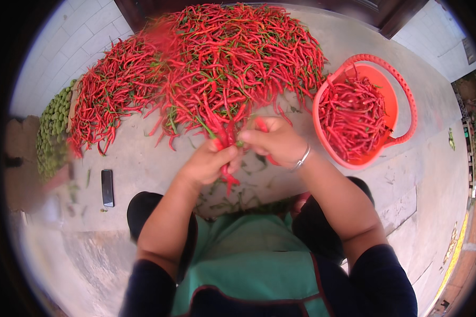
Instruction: The person plucks the green stems from red chilies by hand and places the chilies into a red plastic basket.
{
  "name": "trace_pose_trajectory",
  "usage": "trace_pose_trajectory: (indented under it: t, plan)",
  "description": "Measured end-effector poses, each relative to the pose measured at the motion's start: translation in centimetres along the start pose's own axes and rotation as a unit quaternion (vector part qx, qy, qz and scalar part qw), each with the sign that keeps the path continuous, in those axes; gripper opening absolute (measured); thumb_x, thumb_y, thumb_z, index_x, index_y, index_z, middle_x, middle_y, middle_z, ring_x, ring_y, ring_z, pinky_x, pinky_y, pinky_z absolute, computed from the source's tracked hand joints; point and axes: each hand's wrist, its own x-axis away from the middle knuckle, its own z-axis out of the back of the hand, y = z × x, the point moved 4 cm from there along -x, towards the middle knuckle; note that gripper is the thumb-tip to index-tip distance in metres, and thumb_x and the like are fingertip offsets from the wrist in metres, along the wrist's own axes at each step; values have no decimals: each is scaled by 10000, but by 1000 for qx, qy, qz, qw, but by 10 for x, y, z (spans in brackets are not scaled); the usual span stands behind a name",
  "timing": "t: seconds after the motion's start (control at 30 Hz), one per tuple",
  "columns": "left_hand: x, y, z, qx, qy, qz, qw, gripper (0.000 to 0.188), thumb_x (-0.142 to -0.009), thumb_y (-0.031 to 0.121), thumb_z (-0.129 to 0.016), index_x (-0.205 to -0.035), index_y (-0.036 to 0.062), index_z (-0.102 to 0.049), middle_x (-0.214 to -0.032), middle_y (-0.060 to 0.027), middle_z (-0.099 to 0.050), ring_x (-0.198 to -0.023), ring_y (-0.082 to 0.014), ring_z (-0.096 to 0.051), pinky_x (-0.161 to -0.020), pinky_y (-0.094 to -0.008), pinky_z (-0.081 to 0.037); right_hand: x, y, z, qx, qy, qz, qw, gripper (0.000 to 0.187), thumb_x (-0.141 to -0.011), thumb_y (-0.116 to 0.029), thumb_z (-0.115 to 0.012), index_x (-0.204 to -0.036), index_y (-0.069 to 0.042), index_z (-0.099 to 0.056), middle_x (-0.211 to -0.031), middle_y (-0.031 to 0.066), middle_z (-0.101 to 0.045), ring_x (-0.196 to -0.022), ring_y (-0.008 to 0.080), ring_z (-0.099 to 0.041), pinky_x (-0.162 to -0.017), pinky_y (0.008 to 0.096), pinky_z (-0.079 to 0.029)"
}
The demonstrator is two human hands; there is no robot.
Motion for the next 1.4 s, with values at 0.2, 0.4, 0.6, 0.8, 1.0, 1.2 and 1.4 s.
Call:
trace_pose_trajectory:
  t: [0.2, 0.4, 0.6, 0.8, 1.0, 1.2, 1.4]
  plan:
    - [10, 12, -11, -122, -130, 63, 982, 290, -785, 245, -680, -900, 26, -529, -674, -8, -496, -575, -100, -463, -521, -234, -377, 0, -7, 8, 138, -5, 66, 988, 263, -812, -255, -660, -925, -25, -602, -707, -8, -554, -546, 46, -412, -486, 193, -339]
    - [7, 13, -26, -198, -100, 111, 969, 296, -754, 257, -712, -842, 30, -543, -682, -2, -494, -573, -96, -469, -524, -229, -375, -3, 11, 21, 92, 45, -50, 993, 339, -779, -291, -687, -934, -1, -608, -716, -19, -533, -631, 63, -479, -515, 231, -391]
    - [2, -2, -10, -143, 26, 135, 980, 223, -810, 225, -655, -783, 35, -542, -653, -10, -526, -543, -96, -484, -500, -219, -382, 6, -16, 11, 558, 209, 358, 719, 210, -732, -220, -687, -855, -62, -622, -735, 55, -572, -651, 211, -576, -539, 311, -439]
    - [-8, -9, -10, -344, 118, 146, 920, 155, -821, 165, -608, -760, 33, -556, -609, -7, -525, -524, -105, -501, -482, -249, -398, 2, 2, -5, 526, 105, 207, 818, 184, -728, -262, -663, -818, -104, -635, -766, 69, -585, -719, 242, -592, -633, 364, -462]
    - [-10, -14, -4, -327, 119, 157, 924, 138, -847, 147, -568, -772, 35, -539, -647, -20, -531, -549, -115, -509, -503, -251, -404, 4, 6, -20, 635, 102, 329, 691, 192, -725, -160, -640, -898, -79, -619, -789, 53, -563, -722, 241, -588, -588, 350, -466]
    - [-13, -9, 27, 102, 263, -13, 959, 181, -913, 235, -508, -848, 66, -519, -735, -42, -544, -677, -160, -544, -603, -290, -461, 6, -22, -7, 575, 233, 304, 723, 218, -720, -121, -634, -929, -83, -586, -792, 48, -556, -705, 246, -587, -567, 351, -470]
    - [-14, 0, 55, 260, 439, -128, 851, 224, -950, 287, -419, -893, 80, -482, -841, -86, -571, -822, -227, -565, -787, -390, -485, 5, 12, -13, 596, 124, 274, 744, 231, -717, -192, -658, -920, -105, -592, -789, 62, -561, -694, 254, -594, -581, 376, -468]
